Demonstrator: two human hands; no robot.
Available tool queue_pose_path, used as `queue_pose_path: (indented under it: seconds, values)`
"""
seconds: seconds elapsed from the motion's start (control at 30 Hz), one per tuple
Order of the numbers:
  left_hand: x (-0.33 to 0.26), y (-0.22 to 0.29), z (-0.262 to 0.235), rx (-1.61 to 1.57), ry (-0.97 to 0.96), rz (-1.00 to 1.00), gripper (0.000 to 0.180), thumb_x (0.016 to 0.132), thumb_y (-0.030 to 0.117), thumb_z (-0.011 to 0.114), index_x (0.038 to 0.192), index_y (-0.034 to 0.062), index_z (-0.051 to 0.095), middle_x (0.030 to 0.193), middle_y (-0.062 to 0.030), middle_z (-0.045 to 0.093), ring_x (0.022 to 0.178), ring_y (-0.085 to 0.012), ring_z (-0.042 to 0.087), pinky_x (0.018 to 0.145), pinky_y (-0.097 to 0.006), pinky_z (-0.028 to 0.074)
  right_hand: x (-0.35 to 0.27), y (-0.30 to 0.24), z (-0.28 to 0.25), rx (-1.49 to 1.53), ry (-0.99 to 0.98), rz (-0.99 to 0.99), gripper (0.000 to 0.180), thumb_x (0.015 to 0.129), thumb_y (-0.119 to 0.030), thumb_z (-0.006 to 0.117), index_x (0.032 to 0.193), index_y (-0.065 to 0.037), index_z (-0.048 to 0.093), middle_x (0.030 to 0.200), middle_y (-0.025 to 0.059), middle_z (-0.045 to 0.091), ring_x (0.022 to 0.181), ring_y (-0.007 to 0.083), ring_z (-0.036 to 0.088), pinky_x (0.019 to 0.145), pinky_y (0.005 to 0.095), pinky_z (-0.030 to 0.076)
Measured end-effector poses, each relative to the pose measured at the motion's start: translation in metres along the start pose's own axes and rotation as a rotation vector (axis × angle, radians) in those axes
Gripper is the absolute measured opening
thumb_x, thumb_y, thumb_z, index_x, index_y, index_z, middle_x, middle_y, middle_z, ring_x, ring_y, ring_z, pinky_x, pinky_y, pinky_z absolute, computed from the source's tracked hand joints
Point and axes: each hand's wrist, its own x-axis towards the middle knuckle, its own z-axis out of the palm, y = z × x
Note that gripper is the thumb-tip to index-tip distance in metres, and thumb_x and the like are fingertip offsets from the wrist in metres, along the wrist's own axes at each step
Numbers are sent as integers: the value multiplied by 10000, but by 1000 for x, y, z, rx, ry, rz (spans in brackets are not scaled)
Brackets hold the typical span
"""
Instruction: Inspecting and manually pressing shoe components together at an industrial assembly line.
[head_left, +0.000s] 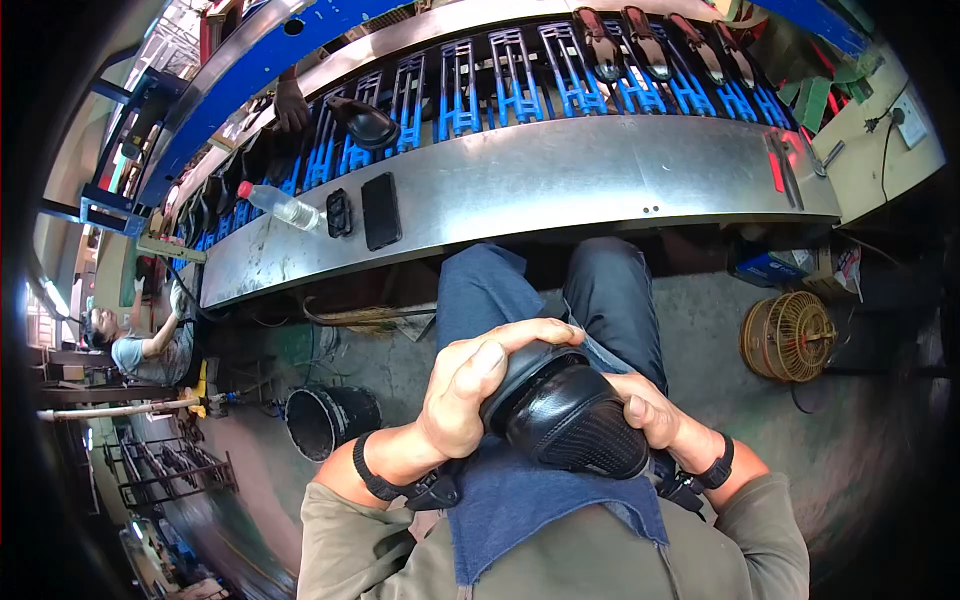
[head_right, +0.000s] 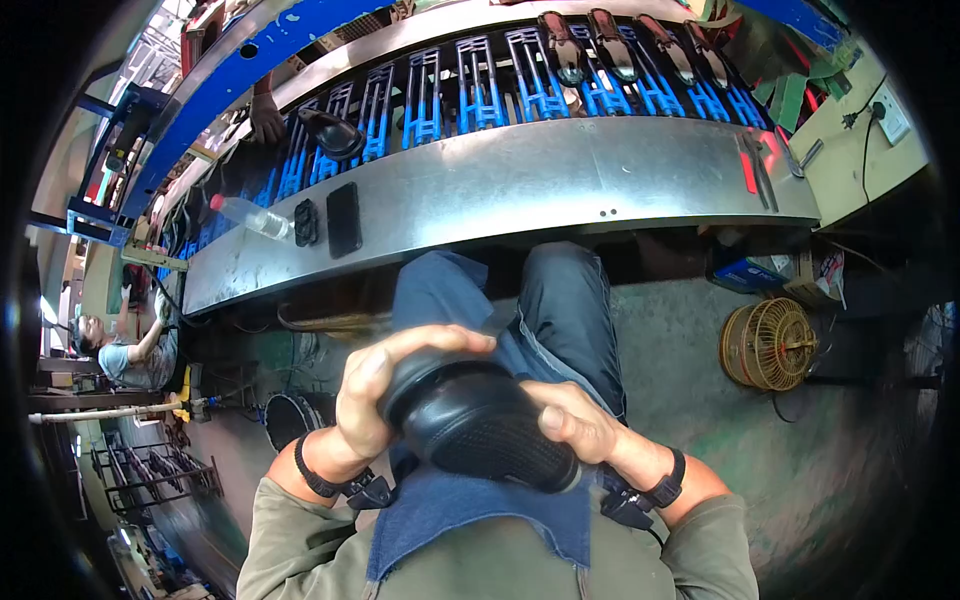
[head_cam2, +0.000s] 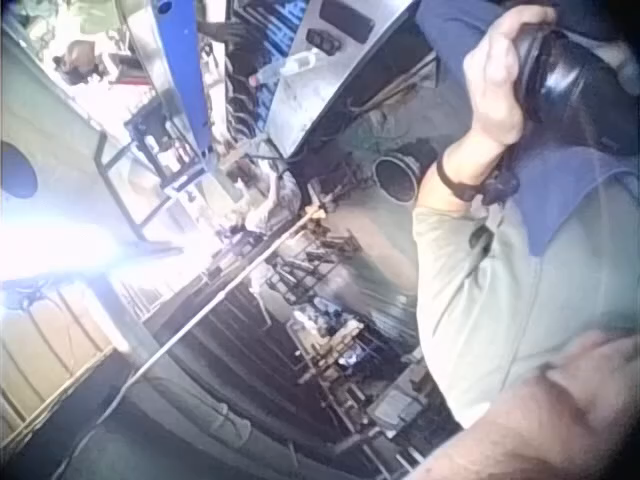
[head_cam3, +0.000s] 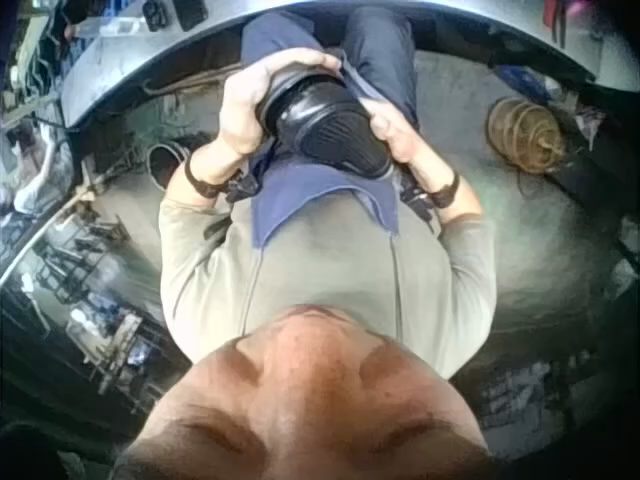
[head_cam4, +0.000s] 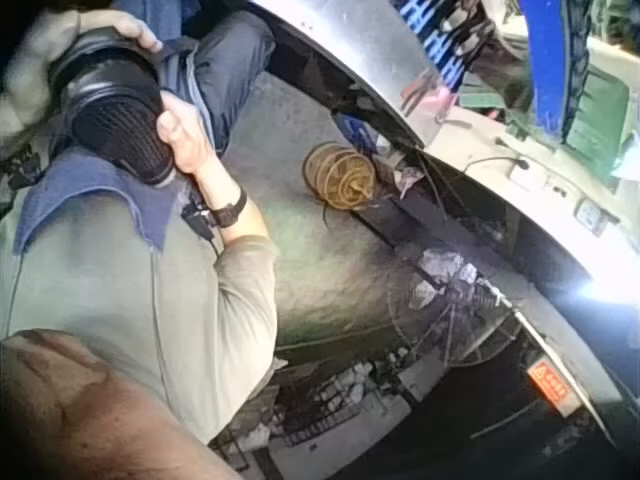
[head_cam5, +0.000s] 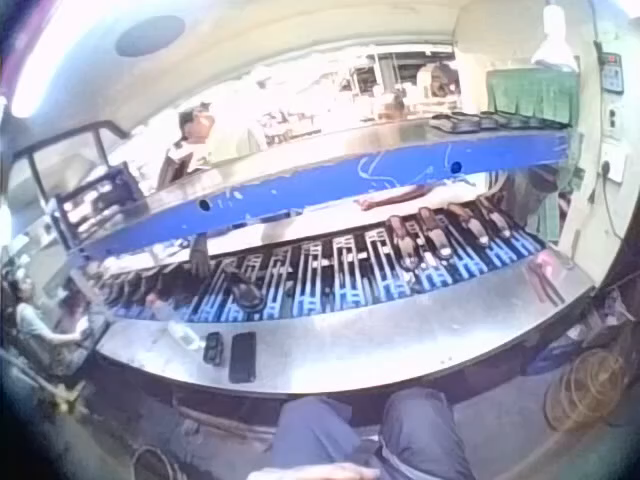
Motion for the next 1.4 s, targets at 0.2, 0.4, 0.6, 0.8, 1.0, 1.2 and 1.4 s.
queue_pose_path:
  seconds: [0.2,0.4,0.6,0.8,1.0,1.2,1.4]
  values:
    - [1,-4,3,26,-2,-3,736,971,512,317,1211,-116,618,1249,-297,640,1188,-388,616,1064,-468,454,1,-5,-6,-35,-19,44,956,909,-789,355,1256,68,598,1081,155,690,992,220,655,872,337,490]
    - [1,-3,5,43,13,-9,744,969,523,329,1212,-118,617,1261,-292,637,1187,-383,613,1061,-468,449,1,-11,-8,-105,-22,88,1054,891,-849,304,1316,75,579,1117,169,705,1023,228,674,913,330,503]
    - [5,-3,7,79,14,13,730,973,510,330,1203,-119,620,1250,-296,643,1174,-382,618,1054,-462,451,0,-9,-12,-127,-18,108,1034,904,-830,297,1304,81,579,1088,165,704,987,221,671,885,325,504]
    - [6,-1,10,105,-1,2,726,977,501,317,1196,-120,623,1244,-299,645,1171,-384,621,1047,-460,459,-4,10,-8,-58,88,-19,753,972,-671,408,1079,42,625,768,19,548,712,116,502,639,291,409]
    - [1,-5,8,127,-58,-16,723,992,483,279,1222,-120,604,1283,-303,621,1199,-389,603,1059,-457,450,-7,4,-11,12,60,21,737,968,-641,452,1104,61,631,888,80,623,827,153,576,729,316,459]
    - [-18,1,9,126,-119,104,537,979,263,529,1381,-92,491,1417,-313,518,1316,-406,539,1101,-442,418,-11,0,-10,-17,1,55,782,951,-652,474,1179,79,629,950,119,665,872,167,618,756,309,478]
    - [-7,12,5,551,-177,228,731,764,86,836,1384,-83,489,1368,-355,536,1283,-438,568,1028,-439,500,-12,26,-4,115,131,22,768,972,-670,435,1098,62,632,964,72,640,907,139,583,779,292,459]
